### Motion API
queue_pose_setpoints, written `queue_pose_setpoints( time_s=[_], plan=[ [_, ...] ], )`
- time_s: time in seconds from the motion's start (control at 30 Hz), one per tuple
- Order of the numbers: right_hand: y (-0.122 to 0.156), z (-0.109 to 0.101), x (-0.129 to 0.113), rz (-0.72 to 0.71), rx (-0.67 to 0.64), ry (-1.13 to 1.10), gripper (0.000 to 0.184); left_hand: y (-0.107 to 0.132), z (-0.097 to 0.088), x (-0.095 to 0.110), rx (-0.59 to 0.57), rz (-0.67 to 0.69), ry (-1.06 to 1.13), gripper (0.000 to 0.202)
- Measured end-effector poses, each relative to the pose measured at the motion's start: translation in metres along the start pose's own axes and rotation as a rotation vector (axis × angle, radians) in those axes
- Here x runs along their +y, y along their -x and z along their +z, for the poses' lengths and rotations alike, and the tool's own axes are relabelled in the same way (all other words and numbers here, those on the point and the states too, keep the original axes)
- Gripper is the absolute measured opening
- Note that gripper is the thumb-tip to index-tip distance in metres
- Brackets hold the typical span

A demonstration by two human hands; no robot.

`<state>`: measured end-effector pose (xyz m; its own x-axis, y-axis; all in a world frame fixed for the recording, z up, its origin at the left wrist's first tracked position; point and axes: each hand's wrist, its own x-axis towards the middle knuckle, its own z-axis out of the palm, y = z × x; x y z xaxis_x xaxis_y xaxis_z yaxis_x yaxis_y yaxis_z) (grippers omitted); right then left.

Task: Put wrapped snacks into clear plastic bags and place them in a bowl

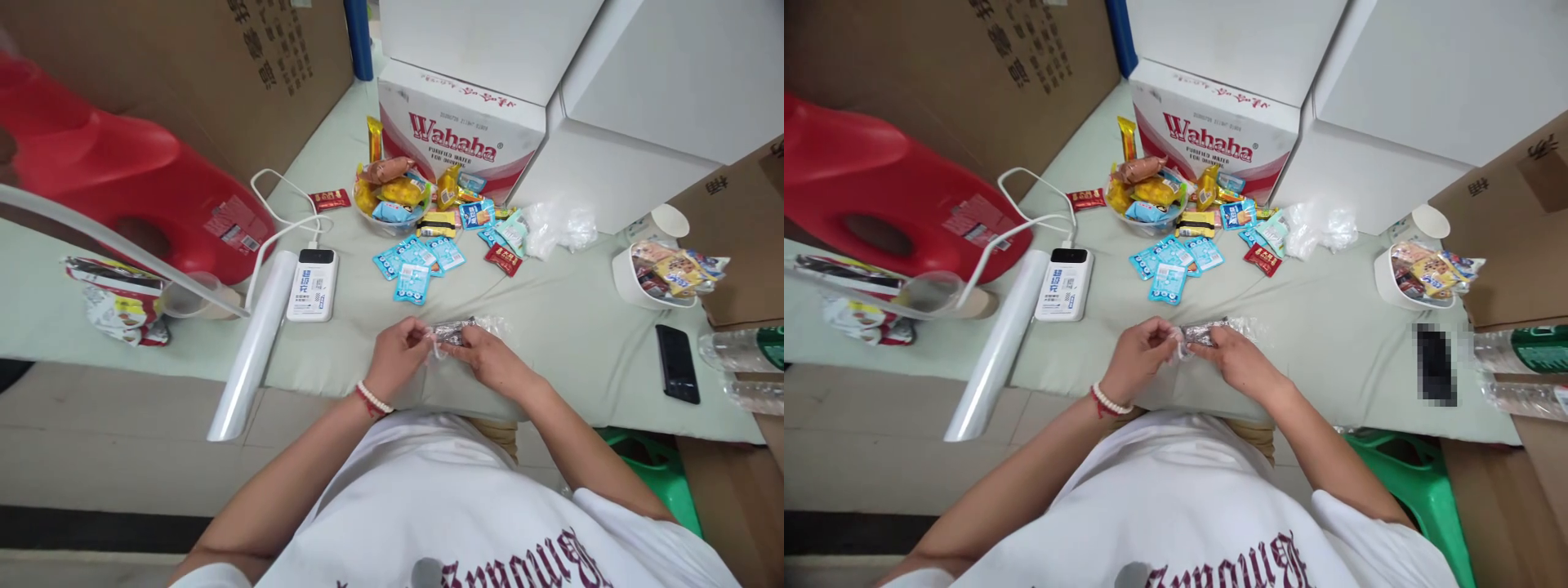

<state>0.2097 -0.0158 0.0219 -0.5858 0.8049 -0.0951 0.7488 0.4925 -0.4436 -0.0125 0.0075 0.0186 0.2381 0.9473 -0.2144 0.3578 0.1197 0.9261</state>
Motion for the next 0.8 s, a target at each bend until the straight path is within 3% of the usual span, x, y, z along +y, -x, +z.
queue_pose_setpoints(
  time_s=[0.07,0.2,0.3,0.4,0.47,0.57,0.7,0.8],
  plan=[
    [0.003,0.000,-0.002,-0.013,0.048,-0.047,0.039,-0.010,0.017,0.007,-0.047,0.056,-0.047,0.022],
    [0.017,0.002,0.003,-0.021,0.169,-0.285,0.032,-0.021,0.041,0.013,-0.040,0.218,-0.468,0.030],
    [0.027,0.012,0.017,0.297,0.456,-0.301,0.034,-0.019,0.047,0.013,-0.010,0.226,-0.678,0.028],
    [0.032,0.023,0.035,0.632,0.673,-0.035,0.043,-0.020,0.047,0.008,0.102,0.222,-0.726,0.031],
    [0.033,0.026,0.045,0.674,0.654,0.045,0.037,-0.022,0.047,0.003,0.171,0.199,-0.711,0.043],
    [0.034,0.018,0.044,0.610,0.623,-0.038,0.018,-0.027,0.046,-0.003,0.164,0.193,-0.675,0.033],
    [0.025,0.004,0.010,0.546,0.567,-0.169,0.018,-0.026,0.050,-0.001,0.135,0.232,-0.656,0.022],
    [0.010,0.008,-0.018,0.446,0.452,-0.156,0.023,-0.023,0.054,0.001,0.084,0.231,-0.627,0.011]
  ],
)
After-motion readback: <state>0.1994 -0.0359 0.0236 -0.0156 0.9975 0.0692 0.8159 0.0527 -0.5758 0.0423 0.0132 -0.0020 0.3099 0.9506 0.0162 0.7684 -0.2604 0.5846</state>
